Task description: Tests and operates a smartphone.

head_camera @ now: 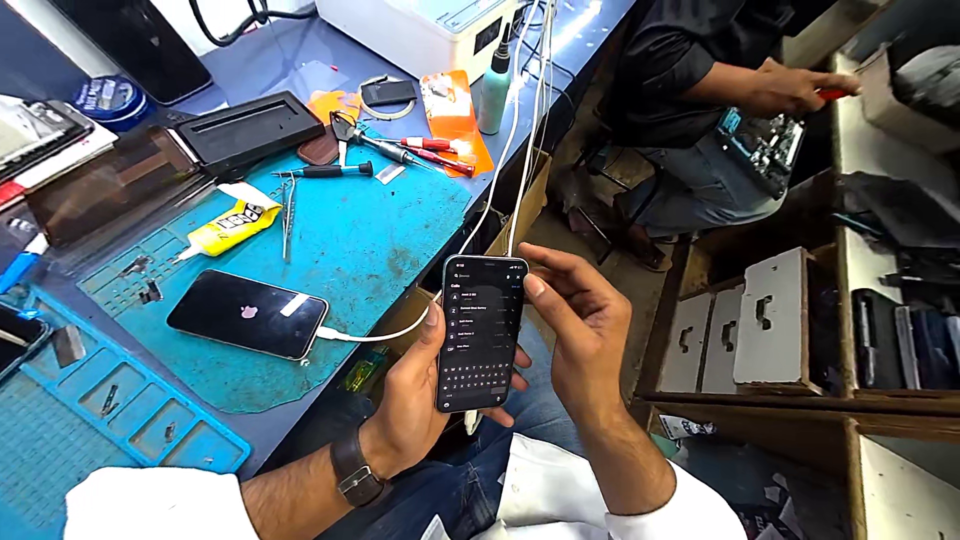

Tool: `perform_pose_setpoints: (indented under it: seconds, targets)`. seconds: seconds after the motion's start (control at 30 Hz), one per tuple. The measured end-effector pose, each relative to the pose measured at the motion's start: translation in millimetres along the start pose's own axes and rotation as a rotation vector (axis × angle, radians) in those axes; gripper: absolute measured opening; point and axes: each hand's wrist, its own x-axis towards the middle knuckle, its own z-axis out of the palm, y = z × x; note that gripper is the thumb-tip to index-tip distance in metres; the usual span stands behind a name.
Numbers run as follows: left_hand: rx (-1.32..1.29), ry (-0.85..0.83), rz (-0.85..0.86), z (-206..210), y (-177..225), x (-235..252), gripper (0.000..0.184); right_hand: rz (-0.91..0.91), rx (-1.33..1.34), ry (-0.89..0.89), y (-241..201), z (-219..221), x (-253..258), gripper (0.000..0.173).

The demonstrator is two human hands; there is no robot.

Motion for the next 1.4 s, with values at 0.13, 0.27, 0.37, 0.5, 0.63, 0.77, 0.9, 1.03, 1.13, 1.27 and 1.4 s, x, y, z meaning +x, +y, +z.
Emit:
perform_pose_setpoints:
  seconds: [0.13, 0.27, 0.37, 0.5, 0.63, 0.77, 0.9, 1.03, 1.13, 1.27, 1.4]
  targets:
    - [0.010, -0.009, 0.006, -1, 0, 0, 0.069, 0.008, 0.012, 0.016, 0, 0, 2, 0.024]
    - [-0.062, 0.025, 0.014, -1, 5, 0, 0.073, 0.054, 0.071, -0.119, 3, -2, -14, 0.045]
    - [-0.094, 0.115, 0.076, 4, 10, 1, 0.067, 0.079, 0.018, -0.244, 10, -1, -36, 0.066]
    - [-0.098, 0.172, 0.126, 5, 9, 3, 0.063, 0.117, -0.064, -0.312, 16, 2, -52, 0.089]
    - [-0.083, 0.183, 0.164, 5, 8, 3, 0.061, 0.127, -0.063, -0.323, 16, 6, -53, 0.096]
    - [-0.089, 0.188, 0.170, 5, 7, 3, 0.060, 0.136, -0.057, -0.319, 16, 7, -53, 0.094]
    - [-0.111, 0.172, 0.149, 4, 7, 4, 0.063, 0.147, -0.004, -0.319, 14, 2, -49, 0.085]
    - [-0.126, 0.131, 0.115, 3, 7, 3, 0.065, 0.069, -0.007, -0.264, 13, 5, -39, 0.077]
    - [-0.107, 0.139, 0.095, 5, 6, 2, 0.065, 0.029, -0.016, -0.205, 8, 10, -25, 0.071]
    - [-0.088, 0.085, 0.085, 3, 3, 0, 0.066, 0.008, 0.013, -0.140, 5, 16, -3, 0.060]
    - [-0.071, 0.050, 0.080, 1, 2, 0, 0.065, 0.015, 0.009, -0.091, -1, 22, 5, 0.048]
